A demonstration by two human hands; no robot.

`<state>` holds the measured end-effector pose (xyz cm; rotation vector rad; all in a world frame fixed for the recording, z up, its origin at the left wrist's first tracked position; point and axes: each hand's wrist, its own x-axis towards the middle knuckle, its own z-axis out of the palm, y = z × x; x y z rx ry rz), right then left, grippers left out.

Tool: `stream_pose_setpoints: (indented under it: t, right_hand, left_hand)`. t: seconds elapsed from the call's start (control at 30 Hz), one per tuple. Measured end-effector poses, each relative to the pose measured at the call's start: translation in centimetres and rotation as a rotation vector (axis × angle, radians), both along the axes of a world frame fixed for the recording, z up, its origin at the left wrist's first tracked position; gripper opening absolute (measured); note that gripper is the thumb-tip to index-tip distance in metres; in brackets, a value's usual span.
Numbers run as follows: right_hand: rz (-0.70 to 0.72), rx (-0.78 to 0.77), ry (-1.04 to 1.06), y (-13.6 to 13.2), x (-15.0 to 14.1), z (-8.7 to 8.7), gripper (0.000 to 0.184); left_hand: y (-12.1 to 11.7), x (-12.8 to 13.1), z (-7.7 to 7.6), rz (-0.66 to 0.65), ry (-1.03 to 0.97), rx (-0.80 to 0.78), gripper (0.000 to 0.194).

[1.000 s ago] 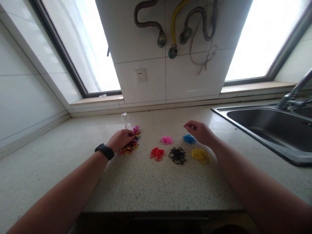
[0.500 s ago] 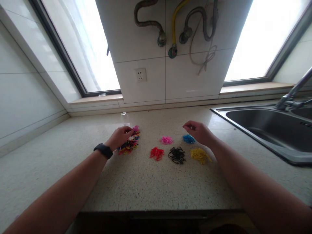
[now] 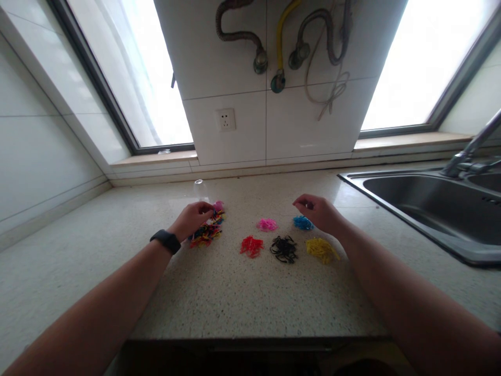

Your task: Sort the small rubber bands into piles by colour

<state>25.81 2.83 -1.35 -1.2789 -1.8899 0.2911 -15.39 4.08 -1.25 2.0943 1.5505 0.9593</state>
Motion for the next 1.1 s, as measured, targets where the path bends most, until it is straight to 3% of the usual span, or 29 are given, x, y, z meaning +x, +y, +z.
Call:
stream_pose_setpoints:
  t: [0.37,1.1]
  right_hand:
    - [0.005,0.004,-0.005,0.0,-0.1,0.0,0.027]
    - [0.009,-0.001,-0.010,0.0,-0.1,-0.2,0.029]
  left_hand:
    - [0.1,0.0,-0.2,-0.016,-0.004,0.009,0.042]
    - [-1.3,1.5,1.1,-0.014,-0.416,-0.109,0.038]
